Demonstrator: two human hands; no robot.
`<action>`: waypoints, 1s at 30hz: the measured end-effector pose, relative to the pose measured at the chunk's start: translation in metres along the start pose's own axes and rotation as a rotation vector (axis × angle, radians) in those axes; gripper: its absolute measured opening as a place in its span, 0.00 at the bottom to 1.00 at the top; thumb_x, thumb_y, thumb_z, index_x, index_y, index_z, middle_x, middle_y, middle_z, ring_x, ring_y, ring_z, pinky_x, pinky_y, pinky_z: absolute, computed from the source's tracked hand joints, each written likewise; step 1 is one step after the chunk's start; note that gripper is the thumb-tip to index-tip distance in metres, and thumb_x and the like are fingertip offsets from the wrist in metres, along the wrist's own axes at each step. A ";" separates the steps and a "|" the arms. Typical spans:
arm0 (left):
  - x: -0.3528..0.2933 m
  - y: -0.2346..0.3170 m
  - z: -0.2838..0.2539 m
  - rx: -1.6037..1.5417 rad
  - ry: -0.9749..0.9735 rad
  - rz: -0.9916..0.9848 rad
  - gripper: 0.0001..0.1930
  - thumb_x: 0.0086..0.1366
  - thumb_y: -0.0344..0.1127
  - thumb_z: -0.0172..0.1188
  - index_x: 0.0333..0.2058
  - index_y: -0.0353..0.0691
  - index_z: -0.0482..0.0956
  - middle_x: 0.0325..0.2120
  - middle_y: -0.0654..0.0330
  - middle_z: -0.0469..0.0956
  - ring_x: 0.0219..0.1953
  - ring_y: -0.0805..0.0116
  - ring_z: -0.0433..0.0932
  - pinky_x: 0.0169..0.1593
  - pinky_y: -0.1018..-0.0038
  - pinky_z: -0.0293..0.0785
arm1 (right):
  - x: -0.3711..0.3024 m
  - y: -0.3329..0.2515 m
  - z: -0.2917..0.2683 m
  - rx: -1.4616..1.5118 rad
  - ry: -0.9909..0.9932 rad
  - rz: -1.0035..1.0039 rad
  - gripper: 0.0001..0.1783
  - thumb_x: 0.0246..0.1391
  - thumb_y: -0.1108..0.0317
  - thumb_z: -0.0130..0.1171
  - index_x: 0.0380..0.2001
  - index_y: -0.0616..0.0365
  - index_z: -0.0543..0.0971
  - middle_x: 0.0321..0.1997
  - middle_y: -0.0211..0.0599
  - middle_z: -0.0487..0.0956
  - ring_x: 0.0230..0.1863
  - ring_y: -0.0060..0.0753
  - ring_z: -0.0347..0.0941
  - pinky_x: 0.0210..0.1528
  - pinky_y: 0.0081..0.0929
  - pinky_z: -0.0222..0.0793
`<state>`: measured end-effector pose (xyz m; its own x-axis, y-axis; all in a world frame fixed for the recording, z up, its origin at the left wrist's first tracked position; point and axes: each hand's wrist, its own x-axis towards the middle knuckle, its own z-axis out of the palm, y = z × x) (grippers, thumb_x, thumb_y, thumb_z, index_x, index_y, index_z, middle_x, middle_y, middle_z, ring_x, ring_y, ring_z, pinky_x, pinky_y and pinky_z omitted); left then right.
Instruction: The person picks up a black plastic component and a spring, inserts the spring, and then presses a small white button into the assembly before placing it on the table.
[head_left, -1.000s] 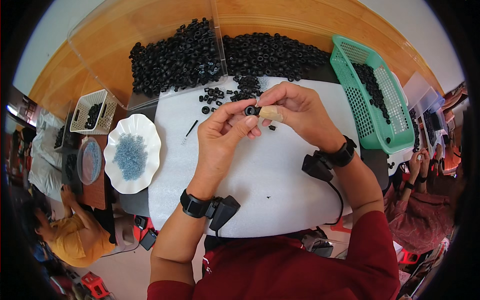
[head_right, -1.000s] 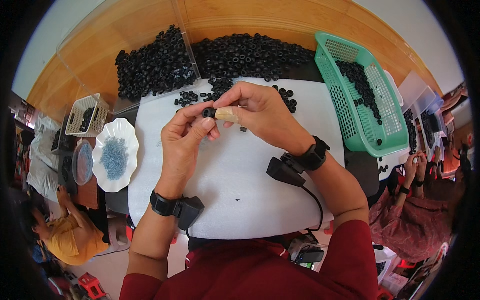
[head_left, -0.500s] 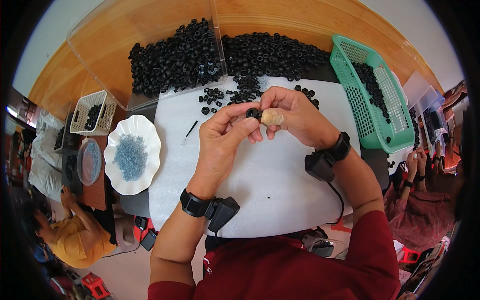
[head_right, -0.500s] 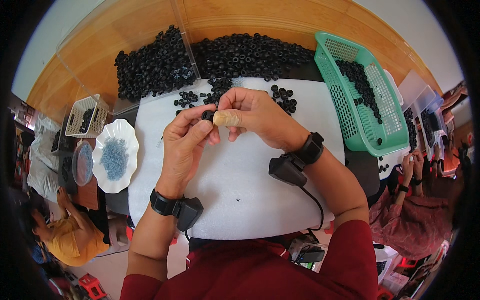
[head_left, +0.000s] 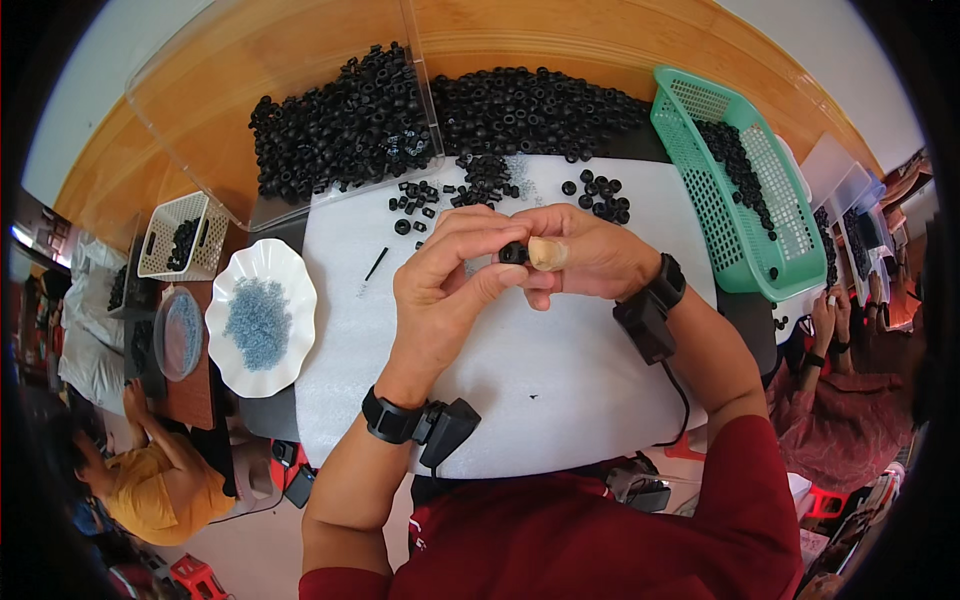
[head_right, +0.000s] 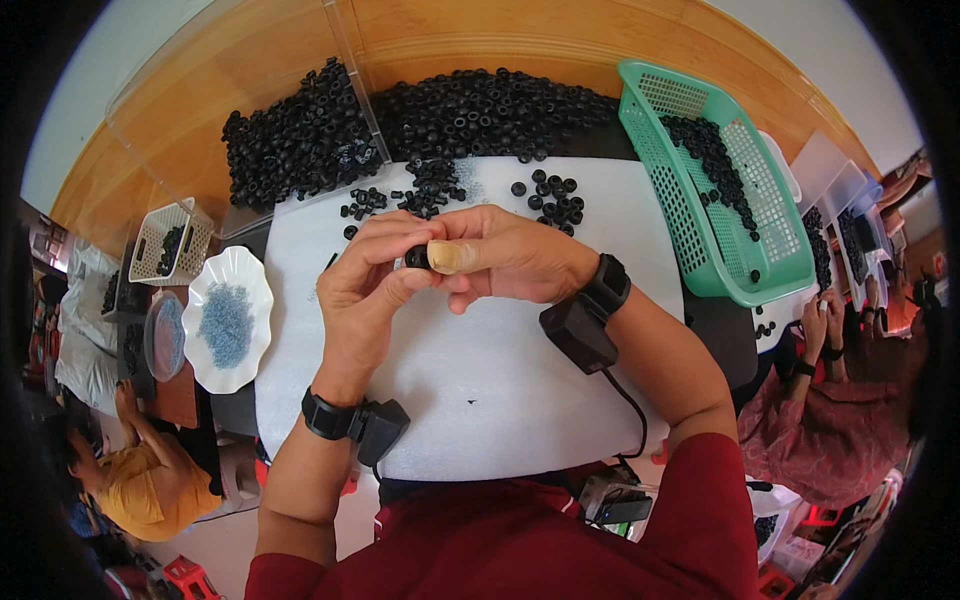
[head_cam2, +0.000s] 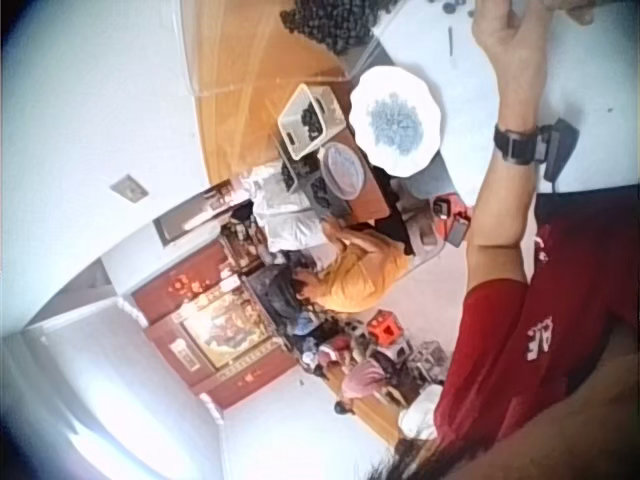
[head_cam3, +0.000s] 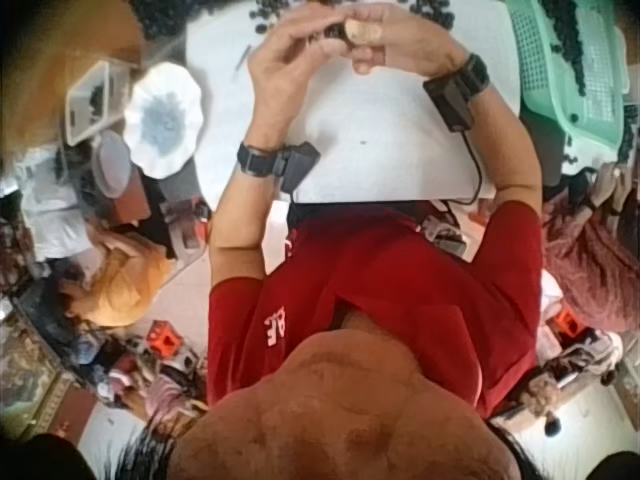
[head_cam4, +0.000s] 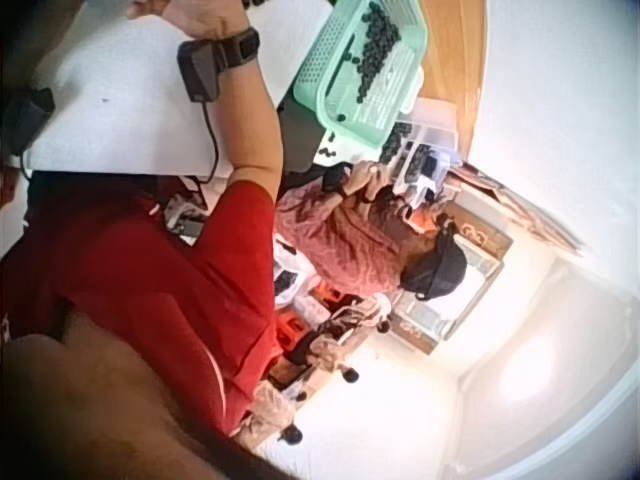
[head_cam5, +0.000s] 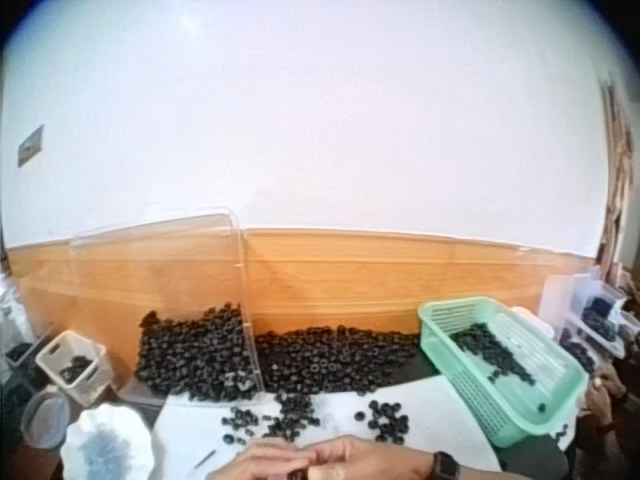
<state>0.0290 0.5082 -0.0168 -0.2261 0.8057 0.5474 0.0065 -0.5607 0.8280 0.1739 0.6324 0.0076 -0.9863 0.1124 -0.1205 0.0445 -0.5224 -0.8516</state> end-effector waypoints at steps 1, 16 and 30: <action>0.000 0.000 0.001 -0.005 0.020 0.010 0.14 0.55 0.22 0.63 0.42 0.36 0.80 0.44 0.57 0.76 0.49 0.63 0.71 0.54 0.69 0.66 | 0.001 0.000 0.001 0.012 -0.007 -0.006 0.23 0.54 0.54 0.61 0.47 0.58 0.75 0.31 0.24 0.73 0.27 0.17 0.68 0.30 0.23 0.70; 0.010 0.015 0.000 0.299 -0.067 0.089 0.15 0.57 0.25 0.59 0.45 0.36 0.78 0.45 0.56 0.77 0.52 0.61 0.71 0.55 0.70 0.66 | -0.003 -0.005 0.001 0.039 -0.120 -0.022 0.15 0.60 0.58 0.55 0.43 0.57 0.74 0.36 0.25 0.72 0.32 0.16 0.68 0.37 0.27 0.76; 0.006 0.014 0.001 0.525 -0.024 0.171 0.15 0.57 0.22 0.58 0.45 0.32 0.77 0.45 0.49 0.78 0.51 0.54 0.76 0.54 0.67 0.73 | 0.001 0.003 0.014 0.207 0.000 -0.029 0.11 0.60 0.60 0.55 0.43 0.51 0.75 0.32 0.18 0.72 0.27 0.11 0.61 0.34 0.19 0.67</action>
<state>0.0287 0.5058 -0.0018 -0.1574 0.7191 0.6768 0.5276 -0.5181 0.6732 0.1706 0.6189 0.0116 -0.9867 0.1297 -0.0979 -0.0170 -0.6815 -0.7317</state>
